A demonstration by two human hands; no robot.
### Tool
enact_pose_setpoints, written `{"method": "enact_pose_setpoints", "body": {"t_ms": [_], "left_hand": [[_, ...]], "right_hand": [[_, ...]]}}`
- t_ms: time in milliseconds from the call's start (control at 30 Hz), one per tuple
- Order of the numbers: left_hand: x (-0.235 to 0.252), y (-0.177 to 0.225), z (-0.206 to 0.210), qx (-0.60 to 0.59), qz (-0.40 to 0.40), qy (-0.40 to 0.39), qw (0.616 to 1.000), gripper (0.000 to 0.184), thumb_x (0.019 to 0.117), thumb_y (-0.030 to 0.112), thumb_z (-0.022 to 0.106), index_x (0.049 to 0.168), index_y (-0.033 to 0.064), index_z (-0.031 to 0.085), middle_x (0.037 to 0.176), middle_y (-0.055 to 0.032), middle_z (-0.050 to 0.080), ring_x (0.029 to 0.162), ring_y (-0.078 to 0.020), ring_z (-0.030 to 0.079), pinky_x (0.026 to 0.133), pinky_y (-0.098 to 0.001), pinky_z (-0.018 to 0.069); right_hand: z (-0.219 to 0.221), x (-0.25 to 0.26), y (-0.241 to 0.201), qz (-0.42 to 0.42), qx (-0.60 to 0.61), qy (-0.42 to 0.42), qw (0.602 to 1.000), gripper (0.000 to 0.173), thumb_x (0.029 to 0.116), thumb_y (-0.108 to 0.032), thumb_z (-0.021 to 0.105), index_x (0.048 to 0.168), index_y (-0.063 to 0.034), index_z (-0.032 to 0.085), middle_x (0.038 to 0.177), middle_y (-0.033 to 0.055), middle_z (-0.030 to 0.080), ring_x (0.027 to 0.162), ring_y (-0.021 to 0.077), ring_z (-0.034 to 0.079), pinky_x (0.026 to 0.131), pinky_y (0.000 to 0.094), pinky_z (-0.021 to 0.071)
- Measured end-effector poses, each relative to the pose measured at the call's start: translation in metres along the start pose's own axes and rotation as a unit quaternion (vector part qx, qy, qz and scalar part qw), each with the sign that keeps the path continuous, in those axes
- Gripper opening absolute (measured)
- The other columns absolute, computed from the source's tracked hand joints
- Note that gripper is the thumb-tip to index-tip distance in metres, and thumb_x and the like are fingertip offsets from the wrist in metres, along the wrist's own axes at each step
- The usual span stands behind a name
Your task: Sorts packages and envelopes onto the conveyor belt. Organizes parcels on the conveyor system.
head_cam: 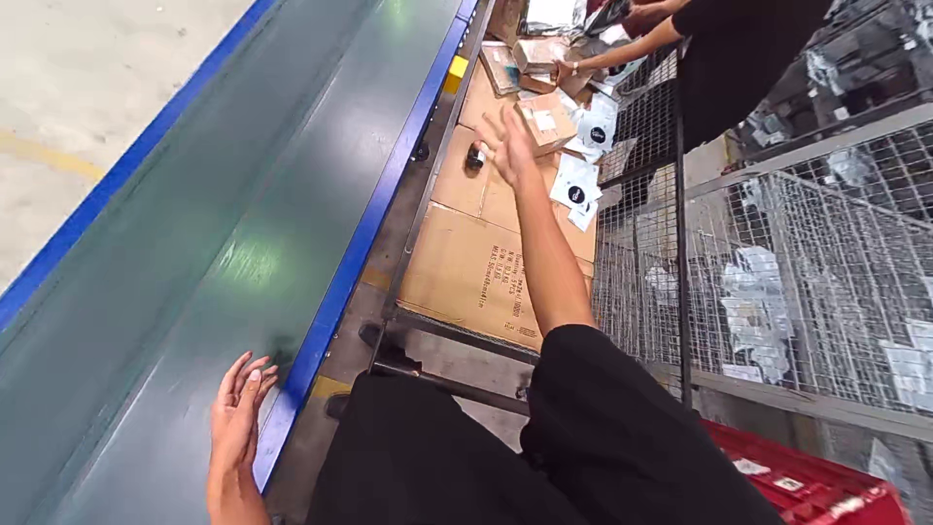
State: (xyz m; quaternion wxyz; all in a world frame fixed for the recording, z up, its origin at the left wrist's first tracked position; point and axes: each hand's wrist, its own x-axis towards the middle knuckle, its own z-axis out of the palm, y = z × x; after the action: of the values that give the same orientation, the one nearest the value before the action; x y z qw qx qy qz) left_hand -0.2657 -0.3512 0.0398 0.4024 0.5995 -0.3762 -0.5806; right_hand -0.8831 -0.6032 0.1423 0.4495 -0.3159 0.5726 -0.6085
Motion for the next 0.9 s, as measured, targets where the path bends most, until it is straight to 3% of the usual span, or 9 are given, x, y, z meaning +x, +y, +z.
{"method": "enact_pose_setpoints", "body": {"t_ms": [100, 233, 367, 500, 600, 667, 733, 800, 900], "left_hand": [[-0.012, -0.013, -0.004, -0.008, -0.026, 0.017, 0.999, 0.046, 0.1060, 0.020, 0.049, 0.148, 0.0030, 0.042, 0.130, -0.0097, 0.065, 0.104, -0.0181, 0.071, 0.090, -0.0349, 0.0607], [-0.027, -0.023, -0.018, -0.016, -0.031, 0.066, 0.997, 0.042, 0.1059, 0.016, 0.049, 0.145, 0.0011, 0.046, 0.127, -0.0120, 0.066, 0.102, -0.0200, 0.071, 0.088, -0.0360, 0.0612], [-0.053, -0.029, -0.044, 0.001, -0.051, 0.202, 0.978, 0.045, 0.1035, 0.019, 0.059, 0.143, -0.0009, 0.049, 0.125, -0.0168, 0.067, 0.104, -0.0225, 0.070, 0.088, -0.0409, 0.0608], [-0.092, -0.049, -0.091, -0.029, -0.087, 0.387, 0.917, 0.046, 0.1028, 0.017, 0.060, 0.143, -0.0011, 0.048, 0.127, -0.0193, 0.065, 0.104, -0.0253, 0.070, 0.086, -0.0433, 0.0606], [-0.127, -0.069, -0.134, 0.010, -0.098, 0.536, 0.838, 0.046, 0.1003, 0.017, 0.062, 0.141, -0.0022, 0.050, 0.126, -0.0200, 0.066, 0.104, -0.0278, 0.069, 0.086, -0.0453, 0.0598], [-0.142, -0.073, -0.163, 0.068, -0.122, 0.591, 0.794, 0.052, 0.0991, 0.021, 0.064, 0.142, -0.0035, 0.048, 0.132, -0.0216, 0.063, 0.114, -0.0307, 0.066, 0.096, -0.0465, 0.0563], [-0.140, -0.071, -0.193, 0.119, -0.140, 0.595, 0.782, 0.065, 0.0967, 0.029, 0.068, 0.146, -0.0055, 0.044, 0.140, -0.0259, 0.056, 0.126, -0.0367, 0.058, 0.106, -0.0505, 0.0495], [-0.117, -0.066, -0.222, 0.166, -0.131, 0.564, 0.799, 0.078, 0.0925, 0.035, 0.074, 0.150, -0.0058, 0.040, 0.148, -0.0295, 0.047, 0.136, -0.0418, 0.049, 0.113, -0.0549, 0.0432], [-0.057, -0.052, -0.252, 0.271, -0.082, 0.479, 0.831, 0.091, 0.0868, 0.043, 0.080, 0.153, -0.0028, 0.038, 0.156, -0.0281, 0.040, 0.143, -0.0461, 0.040, 0.117, -0.0616, 0.0354]], "right_hand": [[0.035, -0.049, 0.053, 0.057, -0.069, -0.071, 0.993, 0.055, 0.1092, -0.039, 0.043, 0.156, -0.0124, 0.031, 0.139, 0.0114, 0.062, 0.116, 0.0268, 0.068, 0.095, 0.0448, 0.0581], [0.086, -0.117, 0.127, 0.148, -0.103, -0.126, 0.976, 0.047, 0.1097, -0.033, 0.046, 0.150, -0.0080, 0.042, 0.133, 0.0126, 0.067, 0.111, 0.0251, 0.070, 0.095, 0.0417, 0.0580], [0.150, -0.200, 0.187, 0.203, -0.101, -0.191, 0.955, 0.044, 0.1092, -0.027, 0.048, 0.147, -0.0041, 0.046, 0.131, 0.0137, 0.068, 0.112, 0.0264, 0.070, 0.095, 0.0424, 0.0593], [0.219, -0.278, 0.224, 0.228, -0.112, -0.281, 0.926, 0.040, 0.1087, -0.019, 0.046, 0.144, -0.0014, 0.048, 0.129, 0.0157, 0.068, 0.112, 0.0269, 0.071, 0.094, 0.0415, 0.0596], [0.269, -0.320, 0.235, 0.218, -0.139, -0.391, 0.883, 0.040, 0.1079, -0.018, 0.046, 0.144, 0.0002, 0.047, 0.127, 0.0169, 0.069, 0.110, 0.0272, 0.071, 0.093, 0.0409, 0.0602], [0.304, -0.339, 0.240, 0.210, -0.161, -0.453, 0.851, 0.041, 0.1072, -0.019, 0.049, 0.144, 0.0000, 0.047, 0.129, 0.0162, 0.068, 0.111, 0.0263, 0.071, 0.093, 0.0407, 0.0603], [0.352, -0.349, 0.242, 0.179, -0.209, -0.502, 0.820, 0.044, 0.1058, -0.023, 0.054, 0.144, -0.0016, 0.048, 0.133, 0.0138, 0.066, 0.114, 0.0234, 0.069, 0.094, 0.0402, 0.0598], [0.415, -0.353, 0.243, 0.092, -0.286, -0.540, 0.786, 0.053, 0.1019, -0.030, 0.061, 0.146, -0.0037, 0.048, 0.139, 0.0134, 0.061, 0.121, 0.0218, 0.064, 0.098, 0.0406, 0.0575], [0.520, -0.333, 0.251, -0.107, -0.401, -0.547, 0.727, 0.072, 0.0941, -0.042, 0.070, 0.149, -0.0022, 0.045, 0.149, 0.0230, 0.049, 0.135, 0.0359, 0.052, 0.110, 0.0544, 0.0449]]}}
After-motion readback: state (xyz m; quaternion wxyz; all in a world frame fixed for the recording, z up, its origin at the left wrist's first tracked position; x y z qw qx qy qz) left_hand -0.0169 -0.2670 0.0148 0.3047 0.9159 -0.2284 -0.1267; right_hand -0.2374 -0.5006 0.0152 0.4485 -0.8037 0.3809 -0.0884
